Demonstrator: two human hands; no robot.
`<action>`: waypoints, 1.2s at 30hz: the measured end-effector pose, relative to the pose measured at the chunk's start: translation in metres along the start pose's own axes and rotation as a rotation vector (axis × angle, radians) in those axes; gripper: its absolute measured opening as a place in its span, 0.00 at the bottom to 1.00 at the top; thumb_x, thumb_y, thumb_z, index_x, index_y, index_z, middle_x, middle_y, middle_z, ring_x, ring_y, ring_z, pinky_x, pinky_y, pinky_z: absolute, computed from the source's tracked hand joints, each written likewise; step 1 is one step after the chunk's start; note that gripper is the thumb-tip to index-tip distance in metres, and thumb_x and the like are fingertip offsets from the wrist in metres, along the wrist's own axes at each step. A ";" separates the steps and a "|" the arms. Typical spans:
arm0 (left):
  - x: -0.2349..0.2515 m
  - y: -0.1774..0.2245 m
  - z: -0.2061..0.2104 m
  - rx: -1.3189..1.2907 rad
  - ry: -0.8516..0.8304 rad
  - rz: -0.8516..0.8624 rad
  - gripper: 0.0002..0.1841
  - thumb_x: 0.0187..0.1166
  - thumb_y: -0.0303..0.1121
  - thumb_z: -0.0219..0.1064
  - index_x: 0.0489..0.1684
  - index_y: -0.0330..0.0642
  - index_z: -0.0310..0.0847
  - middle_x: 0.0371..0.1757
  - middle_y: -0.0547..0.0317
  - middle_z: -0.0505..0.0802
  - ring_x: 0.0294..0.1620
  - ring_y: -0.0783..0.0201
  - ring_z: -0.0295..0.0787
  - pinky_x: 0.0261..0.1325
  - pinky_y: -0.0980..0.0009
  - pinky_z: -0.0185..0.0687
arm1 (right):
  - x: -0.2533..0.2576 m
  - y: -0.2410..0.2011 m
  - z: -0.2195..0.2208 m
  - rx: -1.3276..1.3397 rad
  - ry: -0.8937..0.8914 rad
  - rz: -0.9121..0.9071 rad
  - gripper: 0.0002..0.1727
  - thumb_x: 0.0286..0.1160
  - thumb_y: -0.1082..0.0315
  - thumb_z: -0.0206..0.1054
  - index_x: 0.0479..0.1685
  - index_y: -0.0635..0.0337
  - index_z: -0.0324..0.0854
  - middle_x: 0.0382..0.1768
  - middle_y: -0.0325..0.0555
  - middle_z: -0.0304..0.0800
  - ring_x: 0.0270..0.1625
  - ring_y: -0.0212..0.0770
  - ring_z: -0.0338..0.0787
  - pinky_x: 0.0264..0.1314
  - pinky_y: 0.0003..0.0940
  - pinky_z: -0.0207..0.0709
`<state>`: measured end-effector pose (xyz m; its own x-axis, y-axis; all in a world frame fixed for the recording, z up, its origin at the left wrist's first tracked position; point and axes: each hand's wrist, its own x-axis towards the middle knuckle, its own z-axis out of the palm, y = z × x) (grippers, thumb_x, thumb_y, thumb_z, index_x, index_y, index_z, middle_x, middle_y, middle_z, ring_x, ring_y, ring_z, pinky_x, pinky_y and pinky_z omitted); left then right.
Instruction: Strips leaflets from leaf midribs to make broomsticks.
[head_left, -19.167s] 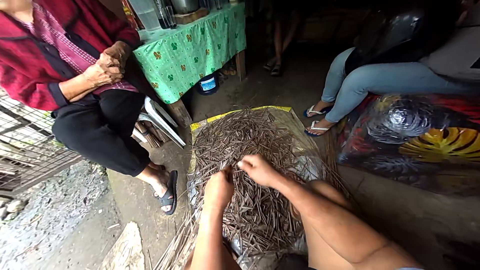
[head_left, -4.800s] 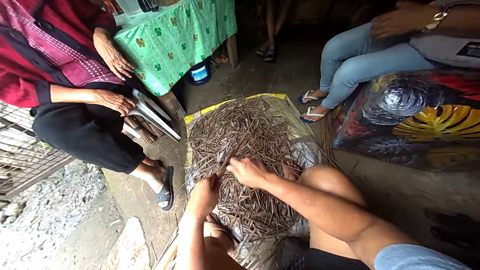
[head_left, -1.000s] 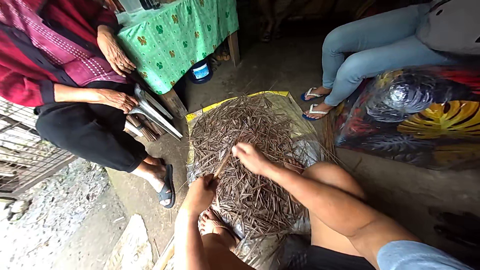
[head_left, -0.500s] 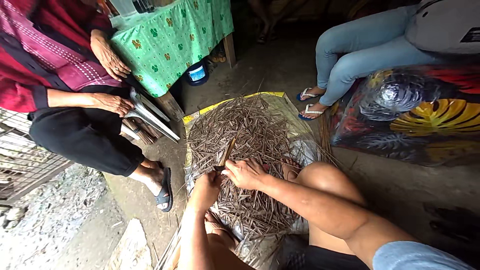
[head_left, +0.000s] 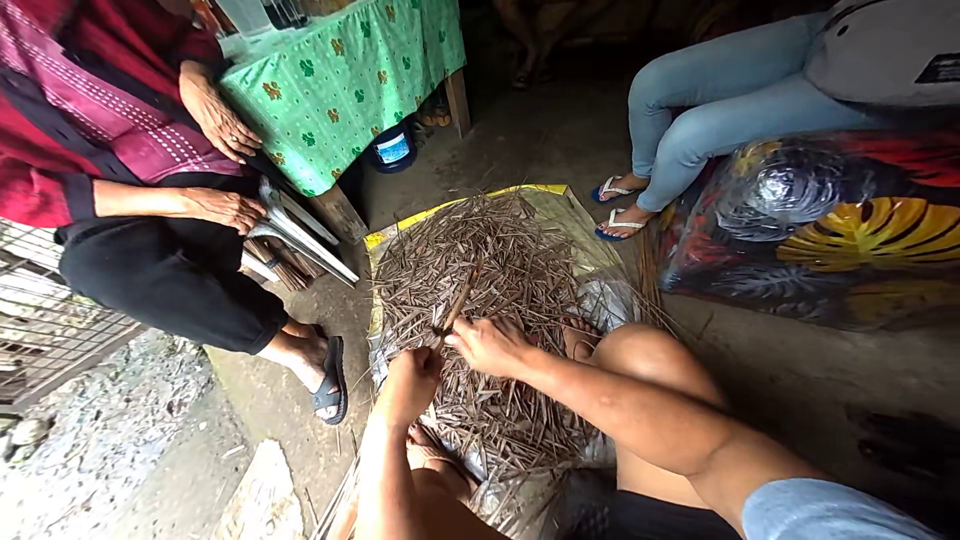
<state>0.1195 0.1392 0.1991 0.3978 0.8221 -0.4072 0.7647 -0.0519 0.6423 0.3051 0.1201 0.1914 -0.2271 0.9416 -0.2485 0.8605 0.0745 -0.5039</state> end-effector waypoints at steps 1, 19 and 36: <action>-0.001 -0.001 -0.001 -0.015 -0.007 0.004 0.12 0.89 0.34 0.59 0.39 0.34 0.82 0.23 0.61 0.84 0.21 0.70 0.81 0.33 0.69 0.81 | 0.006 0.009 -0.005 0.007 0.040 0.064 0.28 0.95 0.49 0.44 0.63 0.64 0.79 0.48 0.64 0.91 0.57 0.64 0.91 0.59 0.64 0.78; -0.006 -0.005 -0.005 0.014 0.011 0.031 0.11 0.88 0.33 0.59 0.37 0.37 0.83 0.22 0.62 0.82 0.22 0.68 0.79 0.34 0.65 0.79 | 0.012 0.009 -0.003 0.121 0.016 0.006 0.27 0.96 0.50 0.43 0.60 0.64 0.80 0.46 0.60 0.89 0.54 0.59 0.90 0.58 0.59 0.78; -0.014 -0.014 -0.009 0.025 0.029 0.025 0.11 0.87 0.33 0.60 0.38 0.37 0.84 0.24 0.61 0.84 0.24 0.67 0.81 0.37 0.63 0.80 | 0.024 0.045 -0.030 0.227 0.285 0.220 0.25 0.95 0.54 0.49 0.53 0.67 0.83 0.42 0.64 0.89 0.50 0.64 0.90 0.53 0.64 0.80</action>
<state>0.0989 0.1329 0.2018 0.4026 0.8365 -0.3716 0.7670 -0.0868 0.6357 0.3519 0.1557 0.1878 0.1129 0.9826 -0.1477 0.7450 -0.1821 -0.6417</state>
